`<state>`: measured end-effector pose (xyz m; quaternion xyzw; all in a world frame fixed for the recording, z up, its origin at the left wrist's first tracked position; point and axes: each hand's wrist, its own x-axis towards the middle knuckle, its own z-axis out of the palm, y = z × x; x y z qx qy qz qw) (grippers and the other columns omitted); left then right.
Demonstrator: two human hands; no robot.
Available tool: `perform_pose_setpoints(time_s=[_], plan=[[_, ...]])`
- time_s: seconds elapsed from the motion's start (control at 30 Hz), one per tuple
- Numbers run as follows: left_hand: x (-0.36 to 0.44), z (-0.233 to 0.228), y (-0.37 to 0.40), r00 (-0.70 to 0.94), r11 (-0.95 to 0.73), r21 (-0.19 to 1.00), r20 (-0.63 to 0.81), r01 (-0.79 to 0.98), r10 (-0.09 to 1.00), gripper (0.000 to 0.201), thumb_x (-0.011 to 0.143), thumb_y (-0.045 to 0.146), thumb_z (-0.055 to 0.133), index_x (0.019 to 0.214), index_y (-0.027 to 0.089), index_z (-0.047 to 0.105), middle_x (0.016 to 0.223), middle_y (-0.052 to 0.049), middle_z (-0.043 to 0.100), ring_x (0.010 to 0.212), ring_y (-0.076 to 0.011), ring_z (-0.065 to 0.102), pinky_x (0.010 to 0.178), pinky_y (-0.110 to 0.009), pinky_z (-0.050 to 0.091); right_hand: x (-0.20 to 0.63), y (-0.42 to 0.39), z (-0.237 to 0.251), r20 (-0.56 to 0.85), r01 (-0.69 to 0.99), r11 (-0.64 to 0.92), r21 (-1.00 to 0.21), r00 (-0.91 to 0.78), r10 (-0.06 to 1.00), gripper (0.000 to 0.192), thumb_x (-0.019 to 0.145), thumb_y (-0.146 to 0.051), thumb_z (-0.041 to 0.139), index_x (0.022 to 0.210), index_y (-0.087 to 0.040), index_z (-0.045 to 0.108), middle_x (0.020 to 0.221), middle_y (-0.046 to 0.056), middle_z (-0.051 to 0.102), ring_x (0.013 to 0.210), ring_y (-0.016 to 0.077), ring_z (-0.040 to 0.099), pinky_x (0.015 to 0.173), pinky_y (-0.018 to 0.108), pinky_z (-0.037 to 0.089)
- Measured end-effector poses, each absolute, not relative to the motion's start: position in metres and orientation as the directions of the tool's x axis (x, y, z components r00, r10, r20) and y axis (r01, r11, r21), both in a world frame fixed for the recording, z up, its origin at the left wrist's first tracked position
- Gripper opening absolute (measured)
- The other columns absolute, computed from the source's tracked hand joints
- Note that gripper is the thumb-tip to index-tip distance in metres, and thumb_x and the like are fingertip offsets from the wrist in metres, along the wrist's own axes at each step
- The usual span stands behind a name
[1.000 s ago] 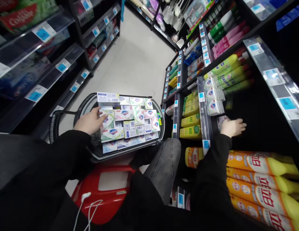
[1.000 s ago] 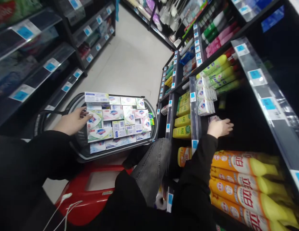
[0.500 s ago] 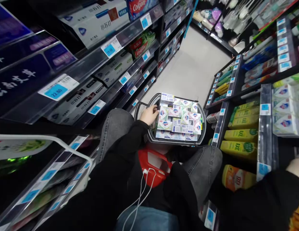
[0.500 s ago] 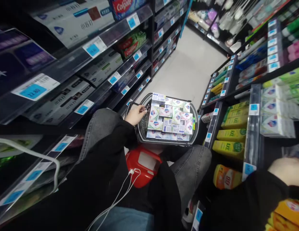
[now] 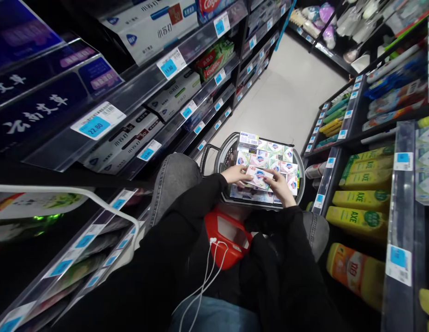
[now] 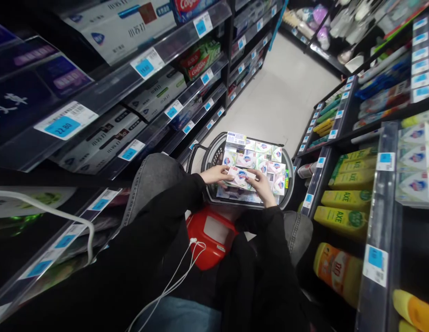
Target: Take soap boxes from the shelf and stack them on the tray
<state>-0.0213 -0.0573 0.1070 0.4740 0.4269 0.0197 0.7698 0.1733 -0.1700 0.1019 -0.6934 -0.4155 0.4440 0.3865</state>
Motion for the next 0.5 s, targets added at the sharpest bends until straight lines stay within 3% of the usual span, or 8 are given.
perform_pose_setpoints(time_s=[0.1,0.17,0.3,0.4,0.5], plan=[[-0.013,0.095,-0.062,0.535,0.565,0.707,-0.700,0.425,0.473,0.026,0.072,0.018,0.078,0.086,0.012,0.056,0.078,-0.002,0.063,0.070,-0.0160,0.066,0.068,-0.031,0.060,0.172,-0.169,0.086,-0.296,0.270,-0.350,-0.897,0.220,0.929,0.058,0.068,-0.051,0.072,0.118,-0.024,0.061,0.126,0.009,0.058,0.111,0.0251,0.057,0.090,0.039,0.052],[-0.005,0.086,-0.066,0.520,0.544,0.690,-0.721,0.478,0.458,0.017,0.079,0.019,0.072,0.081,0.012,0.056,0.073,-0.002,0.061,0.067,-0.0147,0.064,0.068,-0.030,0.060,0.178,-0.173,0.081,-0.277,0.411,-0.323,-0.853,0.168,0.946,0.068,0.064,-0.045,0.076,0.126,-0.025,0.055,0.133,0.009,0.051,0.117,0.0258,0.053,0.089,0.038,0.051],[0.006,0.078,-0.076,0.534,0.316,0.672,-0.731,0.669,0.425,0.018,0.083,0.030,0.067,0.085,0.012,0.062,0.076,-0.005,0.067,0.071,-0.0186,0.068,0.071,-0.030,0.058,0.190,-0.180,0.069,-0.268,0.743,-0.239,-0.626,0.083,0.960,0.069,0.065,-0.028,0.074,0.130,-0.020,0.053,0.125,0.011,0.052,0.112,0.0264,0.053,0.089,0.039,0.049],[0.002,0.083,-0.073,0.491,-0.011,0.577,-0.685,0.816,0.538,0.035,0.089,0.046,0.056,0.086,0.013,0.067,0.083,-0.012,0.071,0.088,-0.0260,0.070,0.083,-0.034,0.055,0.191,-0.182,0.059,-0.220,0.868,-0.186,-0.460,0.092,0.971,0.063,0.066,-0.022,0.070,0.127,-0.019,0.056,0.121,0.011,0.056,0.108,0.0288,0.052,0.094,0.043,0.044],[-0.008,0.089,-0.060,0.380,-0.125,0.429,-0.583,0.895,0.718,0.046,0.094,0.047,0.043,0.103,0.009,0.068,0.104,-0.019,0.071,0.107,-0.0308,0.065,0.092,-0.037,0.050,0.190,-0.184,0.053,-0.206,0.930,-0.181,-0.319,0.118,0.971,0.061,0.067,-0.023,0.070,0.127,-0.020,0.057,0.123,0.012,0.057,0.108,0.0332,0.047,0.092,0.047,0.040]])
